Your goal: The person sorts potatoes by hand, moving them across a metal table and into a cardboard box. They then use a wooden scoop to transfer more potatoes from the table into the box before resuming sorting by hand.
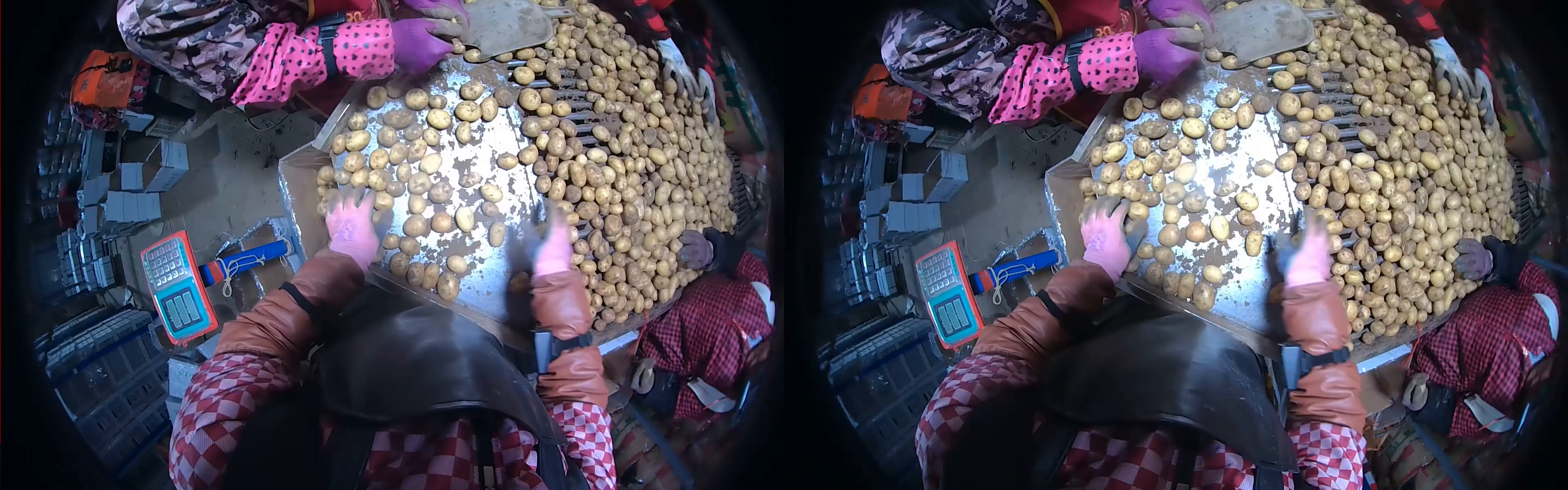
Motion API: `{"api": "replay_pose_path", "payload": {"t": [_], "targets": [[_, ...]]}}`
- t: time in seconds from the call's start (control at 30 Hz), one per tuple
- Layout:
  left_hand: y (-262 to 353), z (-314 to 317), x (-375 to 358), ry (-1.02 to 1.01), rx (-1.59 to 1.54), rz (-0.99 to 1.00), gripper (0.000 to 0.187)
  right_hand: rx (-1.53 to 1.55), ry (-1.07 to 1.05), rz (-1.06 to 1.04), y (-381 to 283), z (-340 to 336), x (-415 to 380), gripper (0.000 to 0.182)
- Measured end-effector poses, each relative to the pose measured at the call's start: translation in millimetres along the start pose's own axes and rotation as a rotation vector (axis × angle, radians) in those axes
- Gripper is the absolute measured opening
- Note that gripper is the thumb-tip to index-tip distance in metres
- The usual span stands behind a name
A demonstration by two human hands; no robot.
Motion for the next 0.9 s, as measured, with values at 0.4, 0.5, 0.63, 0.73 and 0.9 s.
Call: {"api": "replay_pose_path", "payload": {"t": [0.4, 0.5, 0.63, 0.73, 0.9], "targets": [[184, 65, 227, -0.058, -0.023, 0.249, 0.05, 0.653, -0.301, 0.194, -95, 48, -75, 0.038], [182, 57, 197, -0.416, -0.03, 0.253, 0.053, 0.682, -0.169, 0.445, -67, 7, -83, 0.037], [108, 36, 109, -0.091, -0.016, 0.506, 0.042, 0.596, -0.075, 0.445, -48, -20, -100, 0.038], [74, 17, 143, -0.405, 0.198, 0.176, 0.035, 0.534, -0.081, 0.433, -28, -12, -108, 0.034], [55, 45, 240, -0.191, 0.028, -0.089, 0.048, 0.584, -0.061, 0.321, -29, 14, -86, 0.03]]}}
Point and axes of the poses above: each hand's wrist, its own x-axis towards the middle knuckle, its own z-axis out of the palm, y = z × x, the point moved 6 cm from there along x, towards the middle knuckle, and after that the axes turned 15 degrees about -z, right-handed, at the moved point
